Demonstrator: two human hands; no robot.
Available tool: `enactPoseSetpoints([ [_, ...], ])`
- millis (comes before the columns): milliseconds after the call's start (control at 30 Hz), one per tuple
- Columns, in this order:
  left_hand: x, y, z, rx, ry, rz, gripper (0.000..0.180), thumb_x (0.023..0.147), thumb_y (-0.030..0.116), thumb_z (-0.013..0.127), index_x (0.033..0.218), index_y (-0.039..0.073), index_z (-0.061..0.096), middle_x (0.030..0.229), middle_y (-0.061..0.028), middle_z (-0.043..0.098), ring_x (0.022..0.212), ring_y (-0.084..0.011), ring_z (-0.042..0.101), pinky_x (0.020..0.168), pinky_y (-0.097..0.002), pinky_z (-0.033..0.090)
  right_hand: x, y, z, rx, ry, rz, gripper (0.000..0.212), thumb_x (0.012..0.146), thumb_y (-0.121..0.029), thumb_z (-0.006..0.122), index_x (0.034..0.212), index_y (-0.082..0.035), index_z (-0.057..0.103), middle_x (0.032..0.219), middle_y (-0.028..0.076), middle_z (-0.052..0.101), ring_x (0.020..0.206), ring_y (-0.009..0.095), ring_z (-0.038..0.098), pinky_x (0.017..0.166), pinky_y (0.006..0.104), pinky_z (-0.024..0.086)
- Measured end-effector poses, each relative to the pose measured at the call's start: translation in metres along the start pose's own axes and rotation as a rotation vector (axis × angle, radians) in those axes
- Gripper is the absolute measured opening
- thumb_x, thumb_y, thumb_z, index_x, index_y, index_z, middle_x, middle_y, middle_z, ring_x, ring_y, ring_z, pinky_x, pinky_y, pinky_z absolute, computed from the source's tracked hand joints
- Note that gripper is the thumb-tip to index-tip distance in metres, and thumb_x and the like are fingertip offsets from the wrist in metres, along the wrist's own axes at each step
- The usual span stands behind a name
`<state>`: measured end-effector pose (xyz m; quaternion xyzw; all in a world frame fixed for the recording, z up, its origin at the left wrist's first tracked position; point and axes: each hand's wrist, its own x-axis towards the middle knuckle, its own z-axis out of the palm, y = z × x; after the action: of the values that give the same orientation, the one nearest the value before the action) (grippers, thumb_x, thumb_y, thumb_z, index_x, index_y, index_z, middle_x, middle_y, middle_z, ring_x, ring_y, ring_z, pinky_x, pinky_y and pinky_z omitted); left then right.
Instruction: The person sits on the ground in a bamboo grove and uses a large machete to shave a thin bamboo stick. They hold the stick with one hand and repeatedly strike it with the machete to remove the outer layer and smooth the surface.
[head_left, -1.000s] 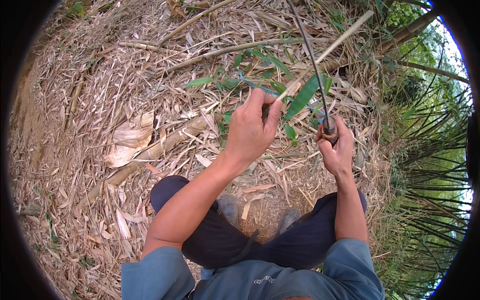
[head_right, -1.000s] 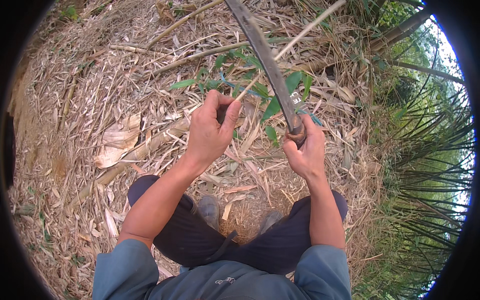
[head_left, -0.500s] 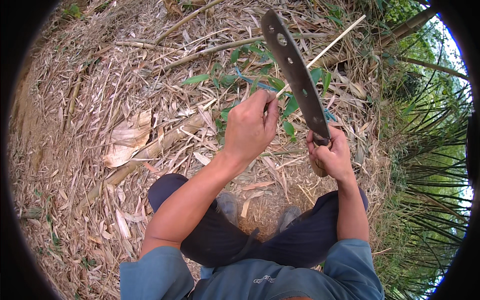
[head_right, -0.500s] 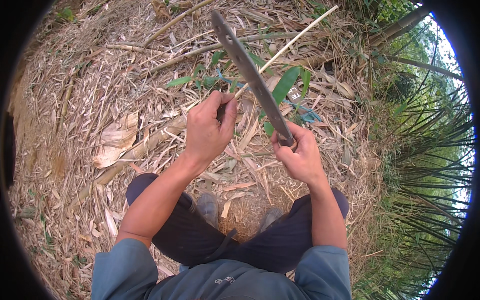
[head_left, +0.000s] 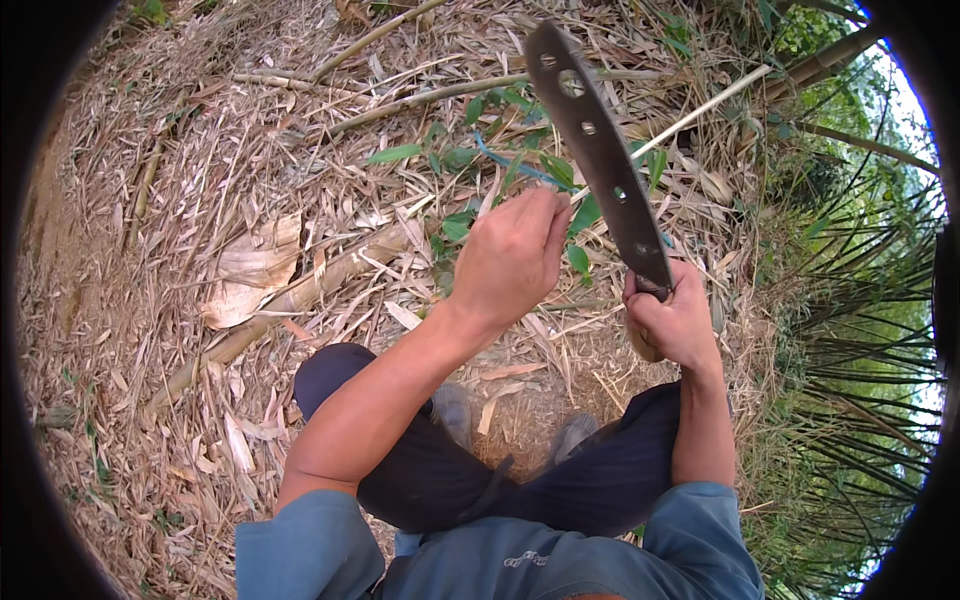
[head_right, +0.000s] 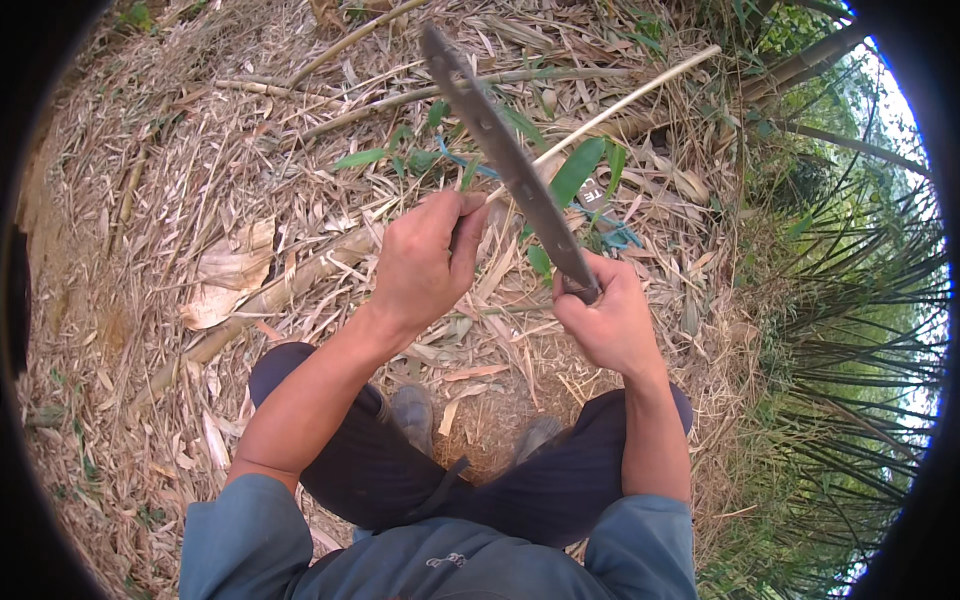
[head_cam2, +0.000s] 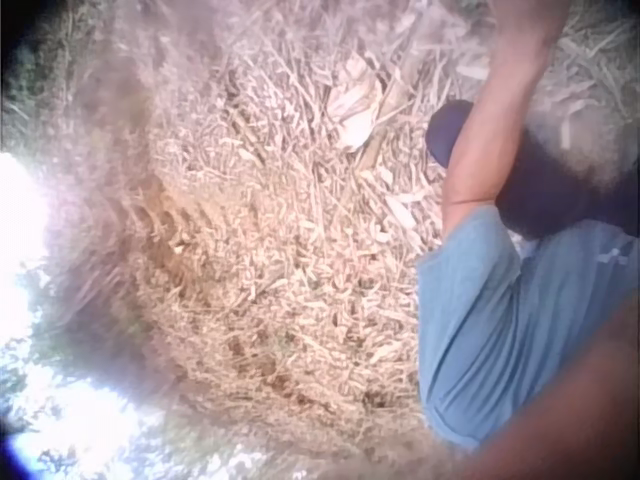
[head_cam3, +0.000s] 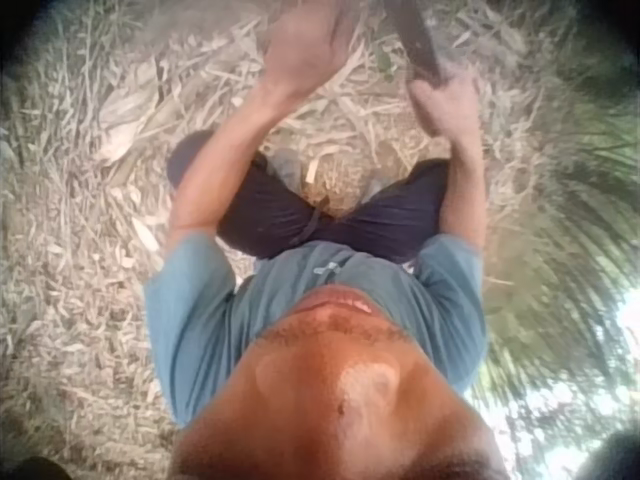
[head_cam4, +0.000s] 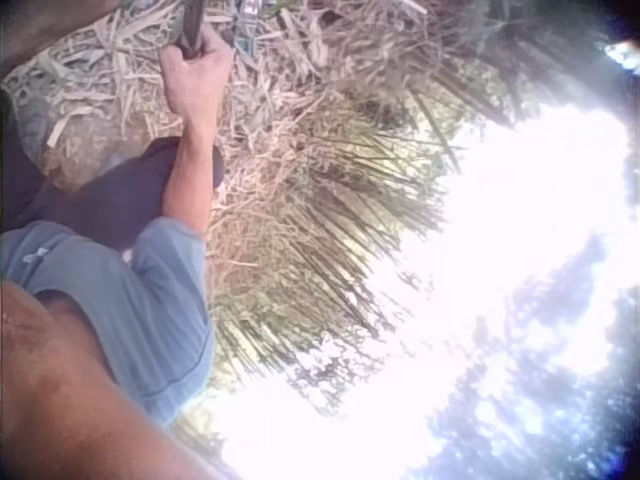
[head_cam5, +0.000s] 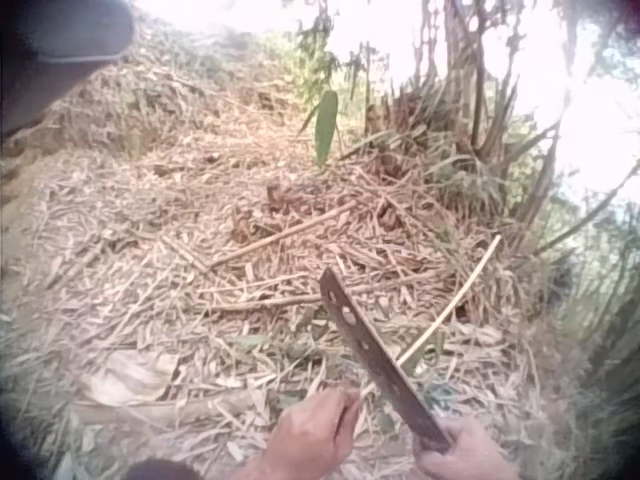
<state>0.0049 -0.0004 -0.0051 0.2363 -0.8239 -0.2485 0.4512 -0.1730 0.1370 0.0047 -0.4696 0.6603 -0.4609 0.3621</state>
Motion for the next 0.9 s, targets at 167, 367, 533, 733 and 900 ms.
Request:
enactPoseSetpoints([
  [167,-0.001,0.0,0.001,-0.031,-0.009,0.035,0.007,0.092,0.002,0.068,0.095,-0.002,0.063,0.08,-0.0172,0.067,0.069,-0.0329,0.067,0.06,-0.0408,0.052,0.0,-0.016,-0.007,0.178,0.061,0.247,0.002,0.076,-0.006,0.06,0.075,-0.004,0.059,0.063,-0.004,0.053,0.059,0.005,0.048,0.056,0.0248,0.038],
  [367,-0.002,-0.001,0.001,-0.007,-0.036,0.019,0.007,0.092,0.002,0.068,0.094,-0.003,0.063,0.08,-0.0171,0.067,0.07,-0.0328,0.068,0.061,-0.0401,0.052,0.002,-0.015,-0.004,0.205,0.011,0.225,0.006,0.078,-0.001,0.056,0.076,-0.003,0.061,0.06,-0.003,0.055,0.05,0.005,0.051,0.046,0.0244,0.038],
  [533,-0.003,0.001,0.006,-0.011,-0.045,0.016,0.007,0.092,0.002,0.068,0.095,-0.003,0.063,0.082,-0.0173,0.068,0.07,-0.0327,0.068,0.061,-0.0396,0.053,-0.002,-0.003,0.001,0.035,-0.041,0.149,0.006,0.08,-0.001,0.056,0.078,-0.003,0.061,0.06,-0.003,0.055,0.048,0.004,0.049,0.045,0.0241,0.038],
  [733,-0.004,0.004,0.009,-0.036,-0.039,0.021,0.007,0.092,0.002,0.068,0.095,-0.003,0.064,0.082,-0.0177,0.069,0.07,-0.0335,0.069,0.062,-0.0394,0.054,0.001,-0.01,-0.008,0.226,0.044,0.173,0.006,0.08,-0.003,0.056,0.077,-0.003,0.061,0.059,-0.003,0.056,0.047,0.005,0.05,0.045,0.0241,0.039],
  [900,-0.008,0.005,0.008,-0.044,-0.047,-0.006,0.007,0.091,0.002,0.068,0.095,-0.002,0.064,0.082,-0.0175,0.069,0.071,-0.0339,0.069,0.062,-0.0398,0.054,0.0,-0.008,-0.004,0.187,0.013,0.197,0.005,0.08,-0.005,0.058,0.076,-0.005,0.06,0.059,-0.003,0.056,0.051,0.005,0.053,0.047,0.0241,0.039],
])
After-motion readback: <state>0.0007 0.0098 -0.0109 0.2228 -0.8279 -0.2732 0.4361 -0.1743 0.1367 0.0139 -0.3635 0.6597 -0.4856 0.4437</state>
